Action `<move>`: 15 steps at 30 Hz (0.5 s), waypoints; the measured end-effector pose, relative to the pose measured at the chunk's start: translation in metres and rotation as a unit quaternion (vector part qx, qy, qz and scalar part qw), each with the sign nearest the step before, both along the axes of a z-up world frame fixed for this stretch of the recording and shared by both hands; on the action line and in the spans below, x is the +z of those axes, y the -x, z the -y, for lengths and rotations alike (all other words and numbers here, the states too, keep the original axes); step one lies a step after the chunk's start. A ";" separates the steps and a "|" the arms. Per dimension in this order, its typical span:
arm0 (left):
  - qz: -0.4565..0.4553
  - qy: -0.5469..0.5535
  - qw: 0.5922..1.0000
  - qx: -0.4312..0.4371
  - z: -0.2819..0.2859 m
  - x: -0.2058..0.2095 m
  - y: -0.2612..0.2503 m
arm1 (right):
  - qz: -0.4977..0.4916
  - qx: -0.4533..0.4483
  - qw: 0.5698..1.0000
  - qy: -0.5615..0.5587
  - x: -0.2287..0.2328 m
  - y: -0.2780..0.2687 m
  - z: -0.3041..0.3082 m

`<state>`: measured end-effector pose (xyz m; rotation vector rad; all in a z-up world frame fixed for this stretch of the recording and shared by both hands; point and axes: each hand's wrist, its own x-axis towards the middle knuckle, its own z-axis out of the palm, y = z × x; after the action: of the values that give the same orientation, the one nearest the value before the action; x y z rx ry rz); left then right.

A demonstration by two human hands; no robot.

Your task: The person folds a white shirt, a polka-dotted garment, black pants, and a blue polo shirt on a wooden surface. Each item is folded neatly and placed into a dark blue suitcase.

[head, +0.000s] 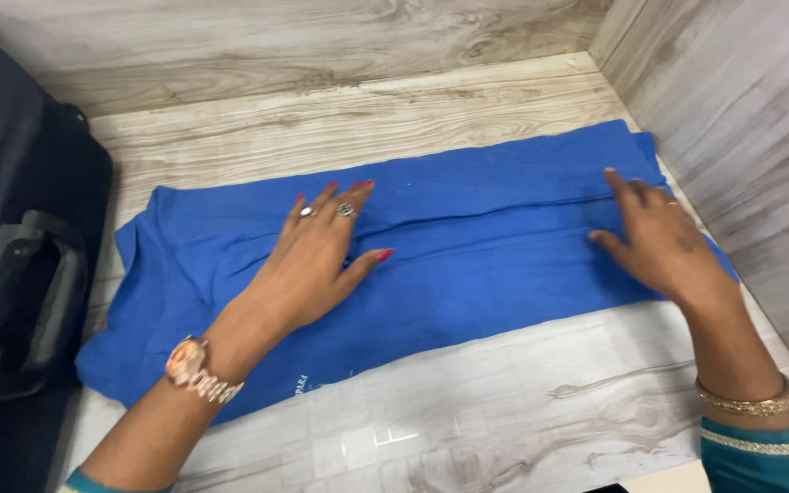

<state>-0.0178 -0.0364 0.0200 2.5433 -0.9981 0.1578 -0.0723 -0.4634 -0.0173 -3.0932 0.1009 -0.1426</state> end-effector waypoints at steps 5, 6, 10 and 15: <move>-0.078 0.000 0.996 -0.037 0.111 -0.017 -0.052 | -0.106 -0.232 0.967 -0.017 -0.006 0.001 0.080; -0.072 0.011 0.996 -0.042 0.136 -0.024 -0.063 | -0.112 -0.238 0.965 -0.022 -0.008 0.000 0.088; -0.051 0.100 0.991 -0.072 0.223 -0.059 -0.103 | -0.047 -0.256 0.965 -0.037 -0.029 -0.008 0.091; -0.046 0.060 0.995 -0.058 0.297 -0.098 -0.096 | 0.066 -0.225 0.968 -0.089 -0.042 -0.021 0.084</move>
<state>0.0778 -0.3332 -0.0781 2.3553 -1.0644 0.0646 -0.0509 -0.5475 -0.0595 -2.8162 0.7650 -0.3326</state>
